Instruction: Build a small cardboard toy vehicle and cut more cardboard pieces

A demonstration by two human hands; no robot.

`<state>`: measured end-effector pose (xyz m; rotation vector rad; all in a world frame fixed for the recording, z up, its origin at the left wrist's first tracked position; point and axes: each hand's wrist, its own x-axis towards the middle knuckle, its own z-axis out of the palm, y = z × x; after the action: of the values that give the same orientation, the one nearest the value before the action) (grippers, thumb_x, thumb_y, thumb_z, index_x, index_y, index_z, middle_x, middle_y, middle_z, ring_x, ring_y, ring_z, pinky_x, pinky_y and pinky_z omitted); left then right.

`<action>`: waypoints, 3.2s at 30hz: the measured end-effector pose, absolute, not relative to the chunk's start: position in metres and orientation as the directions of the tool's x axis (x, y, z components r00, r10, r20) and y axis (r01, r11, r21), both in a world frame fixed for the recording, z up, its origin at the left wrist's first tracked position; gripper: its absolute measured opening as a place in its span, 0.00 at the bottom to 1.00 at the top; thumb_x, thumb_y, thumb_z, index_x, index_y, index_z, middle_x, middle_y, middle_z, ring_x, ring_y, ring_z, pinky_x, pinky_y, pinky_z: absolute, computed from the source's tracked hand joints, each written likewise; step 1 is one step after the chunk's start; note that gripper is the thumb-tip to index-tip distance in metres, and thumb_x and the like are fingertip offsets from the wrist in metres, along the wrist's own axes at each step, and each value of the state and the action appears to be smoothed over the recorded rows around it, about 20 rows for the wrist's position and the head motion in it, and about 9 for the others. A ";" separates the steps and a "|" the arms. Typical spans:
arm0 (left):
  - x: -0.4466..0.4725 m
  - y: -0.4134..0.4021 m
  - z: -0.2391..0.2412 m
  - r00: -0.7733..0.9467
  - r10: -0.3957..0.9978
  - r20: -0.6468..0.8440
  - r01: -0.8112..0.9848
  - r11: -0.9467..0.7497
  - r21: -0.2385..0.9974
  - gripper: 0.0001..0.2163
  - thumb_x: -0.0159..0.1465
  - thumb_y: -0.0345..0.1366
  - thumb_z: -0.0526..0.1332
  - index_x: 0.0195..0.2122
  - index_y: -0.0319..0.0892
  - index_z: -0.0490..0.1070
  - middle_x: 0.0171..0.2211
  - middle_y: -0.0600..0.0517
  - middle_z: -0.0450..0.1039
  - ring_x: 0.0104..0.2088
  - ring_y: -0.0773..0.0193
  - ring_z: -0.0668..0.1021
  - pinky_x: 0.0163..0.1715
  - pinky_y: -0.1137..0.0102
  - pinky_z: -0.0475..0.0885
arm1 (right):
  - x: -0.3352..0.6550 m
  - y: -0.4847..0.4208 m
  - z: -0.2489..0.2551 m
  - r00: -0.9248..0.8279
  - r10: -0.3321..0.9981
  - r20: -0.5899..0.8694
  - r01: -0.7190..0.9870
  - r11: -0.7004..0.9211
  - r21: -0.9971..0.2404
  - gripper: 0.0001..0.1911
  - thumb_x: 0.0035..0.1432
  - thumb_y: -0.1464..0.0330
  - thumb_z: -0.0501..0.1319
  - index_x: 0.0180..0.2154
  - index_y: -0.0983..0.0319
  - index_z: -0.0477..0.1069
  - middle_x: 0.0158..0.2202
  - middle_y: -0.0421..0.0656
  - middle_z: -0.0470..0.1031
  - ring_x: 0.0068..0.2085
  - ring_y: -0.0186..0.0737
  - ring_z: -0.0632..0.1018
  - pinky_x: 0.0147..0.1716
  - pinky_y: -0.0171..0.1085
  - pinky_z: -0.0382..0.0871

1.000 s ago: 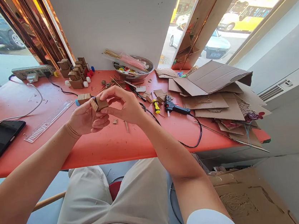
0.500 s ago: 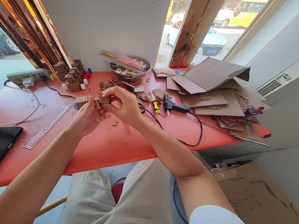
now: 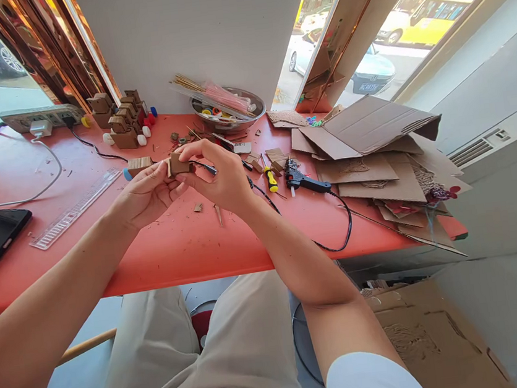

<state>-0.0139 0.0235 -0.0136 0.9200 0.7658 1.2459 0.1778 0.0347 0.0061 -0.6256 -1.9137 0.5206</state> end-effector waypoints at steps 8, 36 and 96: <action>-0.012 0.026 -0.013 0.175 0.984 -0.034 -0.490 0.117 0.864 0.06 0.74 0.34 0.67 0.40 0.43 0.84 0.40 0.50 0.87 0.41 0.65 0.90 0.49 0.71 0.87 | 0.175 0.033 0.006 -0.360 0.682 0.637 0.239 0.727 -0.643 0.18 0.63 0.49 0.73 0.41 0.54 0.75 0.47 0.43 0.85 0.51 0.45 0.85 0.59 0.46 0.81; -0.005 0.012 0.001 0.183 0.973 -0.141 -0.572 0.222 0.790 0.09 0.76 0.36 0.65 0.50 0.39 0.83 0.42 0.48 0.88 0.42 0.66 0.89 0.54 0.71 0.84 | 0.172 0.044 -0.009 -0.339 0.547 0.765 0.096 0.829 -0.551 0.14 0.70 0.54 0.70 0.45 0.57 0.75 0.48 0.46 0.86 0.47 0.42 0.86 0.51 0.46 0.85; -0.003 -0.017 0.015 0.170 0.966 0.195 -0.461 -0.097 0.882 0.27 0.42 0.37 0.88 0.43 0.43 0.84 0.37 0.48 0.89 0.37 0.56 0.89 0.36 0.70 0.82 | 0.184 0.023 0.004 -0.335 0.146 0.931 0.119 0.987 -0.111 0.24 0.65 0.74 0.72 0.59 0.49 0.74 0.49 0.44 0.90 0.51 0.49 0.90 0.51 0.50 0.89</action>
<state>-0.0030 -0.0170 0.0152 1.0561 0.6362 1.3427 0.1836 0.0234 0.0043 -0.1898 -1.9164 0.0274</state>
